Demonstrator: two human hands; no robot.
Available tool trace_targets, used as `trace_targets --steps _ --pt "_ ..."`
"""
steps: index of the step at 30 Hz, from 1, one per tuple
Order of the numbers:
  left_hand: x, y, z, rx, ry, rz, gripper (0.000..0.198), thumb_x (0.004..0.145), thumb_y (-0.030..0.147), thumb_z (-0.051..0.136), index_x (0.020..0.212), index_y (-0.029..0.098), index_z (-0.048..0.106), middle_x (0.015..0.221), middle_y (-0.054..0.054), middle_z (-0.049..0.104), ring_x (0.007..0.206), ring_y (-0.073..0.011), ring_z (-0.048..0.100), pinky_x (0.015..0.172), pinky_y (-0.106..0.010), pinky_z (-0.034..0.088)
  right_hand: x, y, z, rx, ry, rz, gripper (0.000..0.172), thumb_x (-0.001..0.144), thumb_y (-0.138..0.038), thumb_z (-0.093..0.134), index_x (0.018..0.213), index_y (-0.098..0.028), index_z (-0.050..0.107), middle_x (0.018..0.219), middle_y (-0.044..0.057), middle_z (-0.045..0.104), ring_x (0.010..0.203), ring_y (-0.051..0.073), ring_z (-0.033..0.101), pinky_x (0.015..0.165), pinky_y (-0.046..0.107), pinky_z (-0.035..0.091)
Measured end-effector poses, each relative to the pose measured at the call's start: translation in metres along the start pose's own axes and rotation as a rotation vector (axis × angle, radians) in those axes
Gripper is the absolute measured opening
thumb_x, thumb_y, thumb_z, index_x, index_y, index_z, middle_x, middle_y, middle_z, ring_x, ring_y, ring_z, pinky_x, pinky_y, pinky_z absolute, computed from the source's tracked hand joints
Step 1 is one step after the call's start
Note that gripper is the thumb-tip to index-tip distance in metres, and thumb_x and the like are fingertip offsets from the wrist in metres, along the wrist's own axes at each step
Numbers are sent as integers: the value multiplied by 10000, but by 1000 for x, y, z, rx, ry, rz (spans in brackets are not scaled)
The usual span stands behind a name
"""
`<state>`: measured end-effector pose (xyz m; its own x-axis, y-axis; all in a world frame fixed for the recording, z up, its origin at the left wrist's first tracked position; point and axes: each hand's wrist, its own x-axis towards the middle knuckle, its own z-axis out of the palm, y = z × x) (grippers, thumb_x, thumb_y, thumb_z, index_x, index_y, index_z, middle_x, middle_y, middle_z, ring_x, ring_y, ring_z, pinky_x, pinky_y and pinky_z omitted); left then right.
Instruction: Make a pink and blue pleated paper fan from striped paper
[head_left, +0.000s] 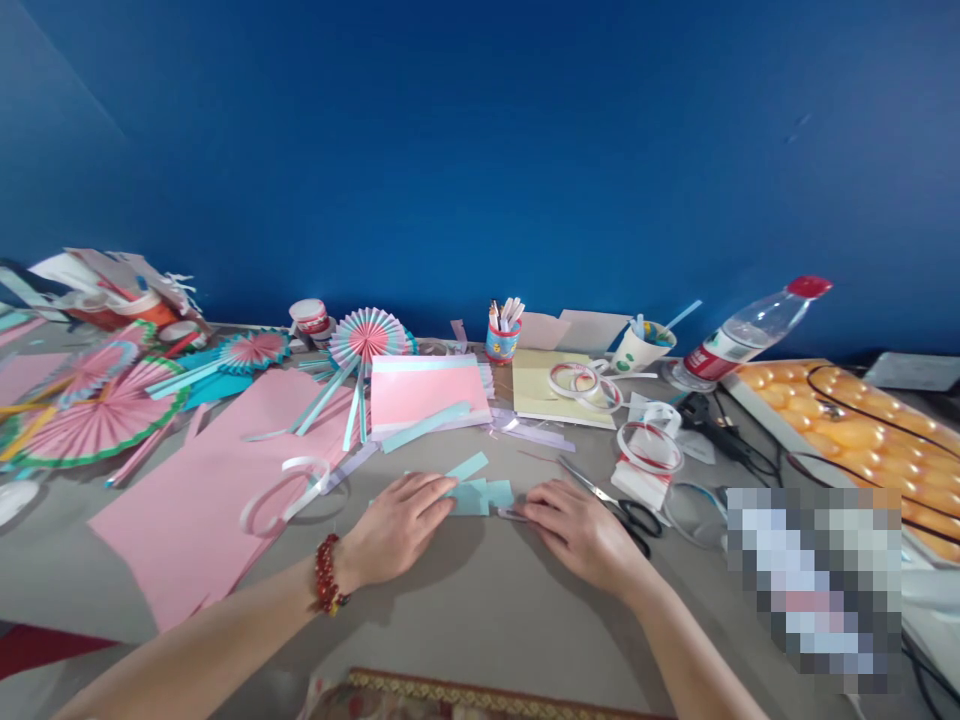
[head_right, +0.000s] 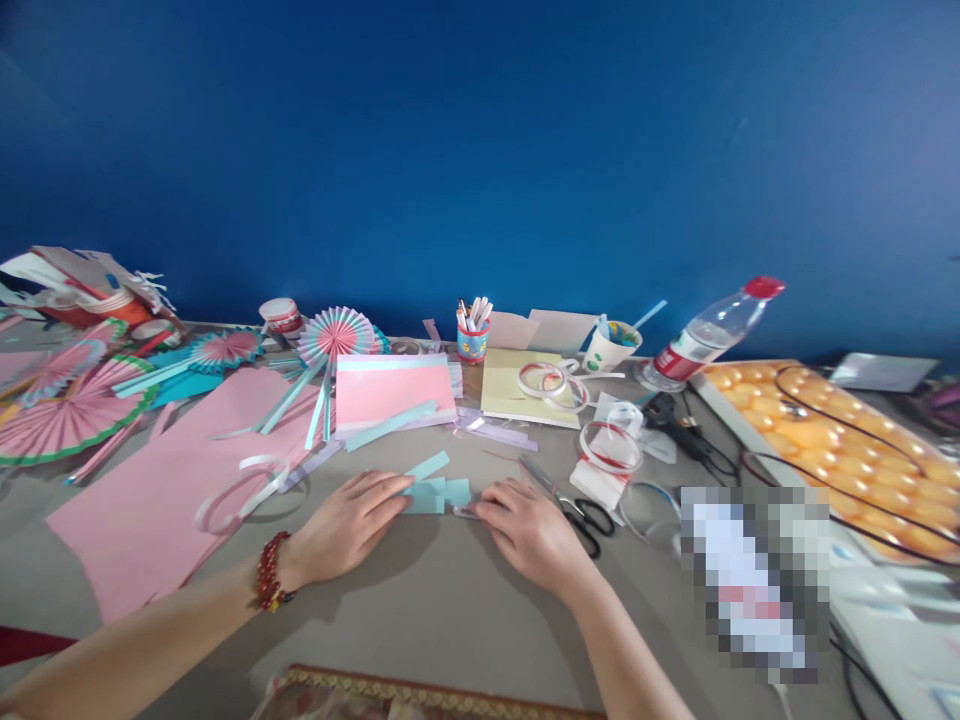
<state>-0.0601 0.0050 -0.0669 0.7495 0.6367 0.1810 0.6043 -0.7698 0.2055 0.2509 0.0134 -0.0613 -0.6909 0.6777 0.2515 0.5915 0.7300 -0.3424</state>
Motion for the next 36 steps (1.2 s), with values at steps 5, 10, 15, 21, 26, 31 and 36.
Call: trace_targets --steps 5,10,15,21,26,31,36 --pt "3 1 0 -55 -131 169 795 951 581 456 1550 160 146 1589 -139 237 1474 -278 197 1210 -475 167 2 -2 -1 -6 -1 7 273 949 -145 482 1138 -225 663 960 74 639 884 192 589 789 319 487" --pt "3 2 0 -90 -132 153 853 920 649 453 1558 193 118 1597 -138 199 1476 -286 195 1211 -484 147 1 -5 -2 3 -12 1 278 959 -148 471 1159 -220 651 973 78 636 896 193 586 790 311 491" --pt "3 1 0 -86 -153 152 852 922 651 446 1560 194 112 1601 -135 182 1480 -289 178 1212 -491 129 4 -10 -4 -23 5 2 294 964 -124 433 1137 -205 656 944 85 642 888 197 591 785 312 501" --pt "2 1 0 -113 -147 146 846 918 651 452 1558 201 129 1598 -135 195 1475 -295 195 1210 -491 139 7 -14 -4 -23 13 -9 292 949 -108 442 1116 -209 660 924 85 642 865 197 593 769 307 502" --pt "2 1 1 -117 -158 147 848 924 644 446 1562 195 115 1597 -138 192 1477 -298 184 1211 -497 126 2 -17 -6 -26 -23 12 312 951 -103 416 1143 -201 642 937 90 636 871 197 595 759 299 508" --pt "3 1 1 -109 -173 147 846 928 645 436 1563 188 113 1600 -137 181 1480 -298 169 1213 -496 106 -1 -19 -2 -39 7 27 313 942 -97 418 1128 -196 649 933 95 641 878 210 601 769 321 516" --pt "2 2 0 -110 -159 140 848 922 650 445 1563 201 118 1595 -132 205 1474 -299 194 1212 -490 130 -1 -21 -2 -17 15 31 299 951 -105 419 1125 -201 642 938 94 643 882 214 603 762 323 519"
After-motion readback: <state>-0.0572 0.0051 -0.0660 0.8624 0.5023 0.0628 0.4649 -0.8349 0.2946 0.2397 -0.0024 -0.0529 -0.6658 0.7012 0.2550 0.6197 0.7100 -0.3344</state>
